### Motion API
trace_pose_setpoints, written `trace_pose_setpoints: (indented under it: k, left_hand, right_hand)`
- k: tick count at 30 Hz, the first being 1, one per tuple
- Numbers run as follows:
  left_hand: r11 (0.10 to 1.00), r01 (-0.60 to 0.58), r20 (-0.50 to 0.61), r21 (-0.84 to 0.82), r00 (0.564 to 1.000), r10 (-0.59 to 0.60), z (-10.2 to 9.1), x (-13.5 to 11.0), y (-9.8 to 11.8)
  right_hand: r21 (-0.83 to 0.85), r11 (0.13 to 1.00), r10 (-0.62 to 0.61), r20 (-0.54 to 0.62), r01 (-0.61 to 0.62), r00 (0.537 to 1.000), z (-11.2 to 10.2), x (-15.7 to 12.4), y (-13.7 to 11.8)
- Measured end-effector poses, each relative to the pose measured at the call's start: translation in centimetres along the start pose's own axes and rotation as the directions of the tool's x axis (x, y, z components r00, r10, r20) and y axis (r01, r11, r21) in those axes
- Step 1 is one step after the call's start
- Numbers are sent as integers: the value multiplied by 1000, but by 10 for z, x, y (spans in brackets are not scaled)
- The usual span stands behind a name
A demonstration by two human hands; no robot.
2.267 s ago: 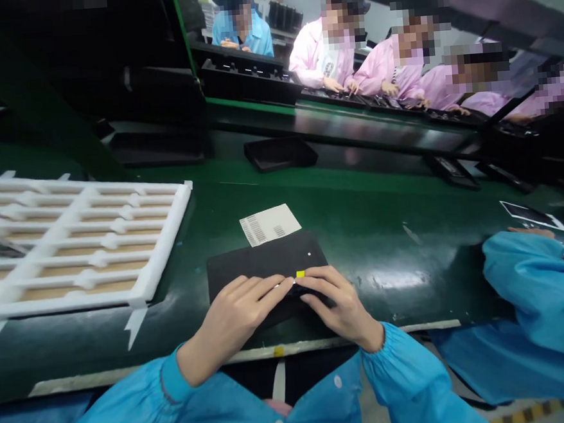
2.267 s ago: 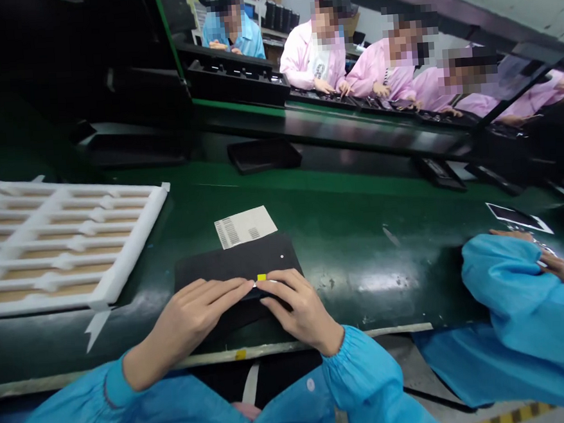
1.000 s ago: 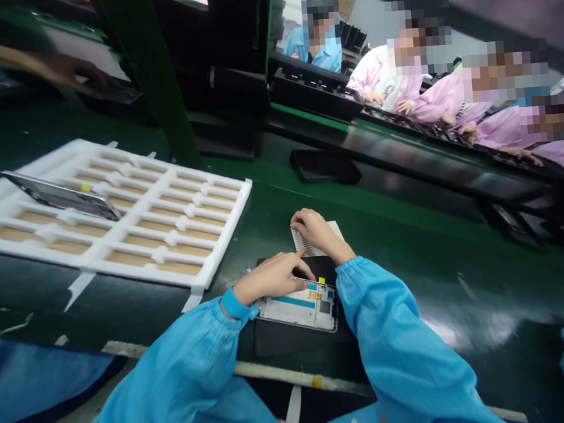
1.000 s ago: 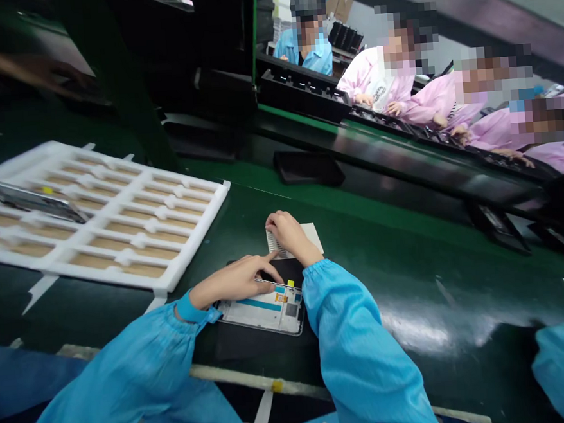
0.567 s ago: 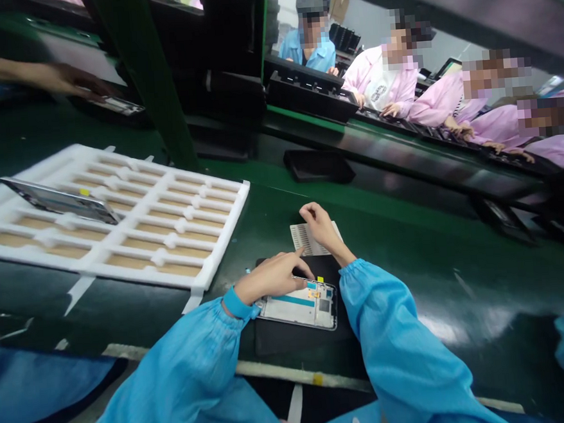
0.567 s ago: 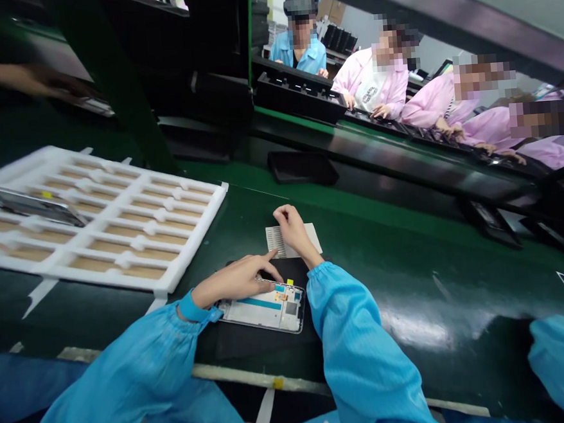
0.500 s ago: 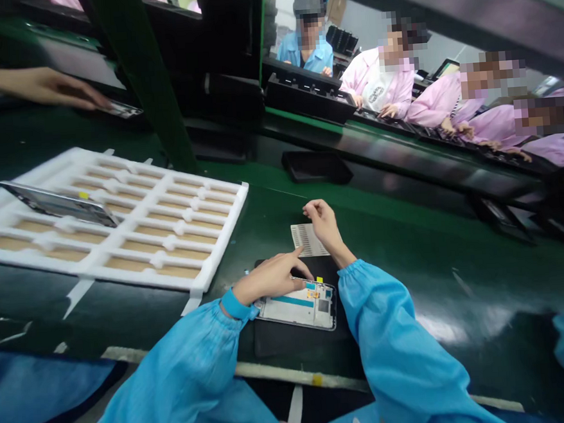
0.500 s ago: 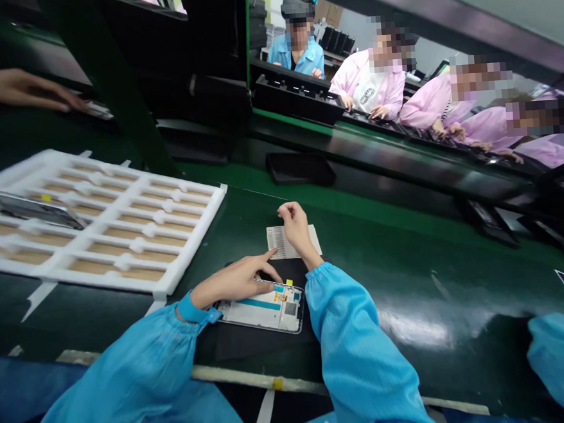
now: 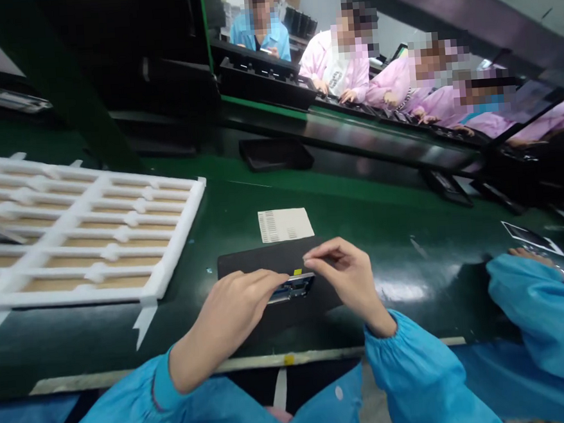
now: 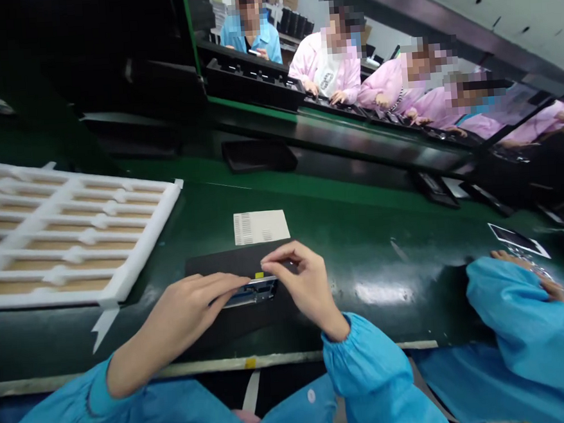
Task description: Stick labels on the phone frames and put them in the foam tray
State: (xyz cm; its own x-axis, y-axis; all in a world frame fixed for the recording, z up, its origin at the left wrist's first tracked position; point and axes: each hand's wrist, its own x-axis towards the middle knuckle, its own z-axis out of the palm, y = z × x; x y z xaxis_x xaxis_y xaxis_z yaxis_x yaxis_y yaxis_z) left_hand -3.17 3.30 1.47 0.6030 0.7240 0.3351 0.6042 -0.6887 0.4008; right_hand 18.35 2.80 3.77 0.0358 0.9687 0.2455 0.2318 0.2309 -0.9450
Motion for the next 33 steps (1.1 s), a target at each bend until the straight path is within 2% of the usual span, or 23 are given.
trace_pose_setpoints:
  k: [2,4,7,9,13,21,27,33]
  left_hand:
    - [998,-47,-39,31,998,49,-2,-7,6]
    - [997,-65,-76,46,995,68,-6,-15,7]
    - [999,-47,-112,25,992,50,-10,-28,6]
    - [999,-36,-122,-37,992,31,-10,-35,5]
    - [989,-34,-159,-146,987,10,-4,-41,5]
    - [986,-40,-197,-164,980,7,-2,-43,10]
    - [983,-33,-180,-179,984,0,-2,-44,10]
    - [985,-34,-184,-167,983,3,-4,-44,11]
  right_hand:
    - [-101,994,-33,47,38,998,-4,-21,-7]
    - [-203,971,-110,95,128,989,-4,-37,-11]
    - [-295,916,-238,145,272,960,-1,-47,-16]
    - [-324,894,-266,174,310,948,2,-47,-16]
    - [-355,868,-258,273,347,927,10,-42,-13]
    - [-430,825,-218,358,367,908,11,-39,-21]
    - [-508,719,-219,482,474,849,12,-39,-28]
    - [-579,646,-192,506,497,841,19,-44,-28]
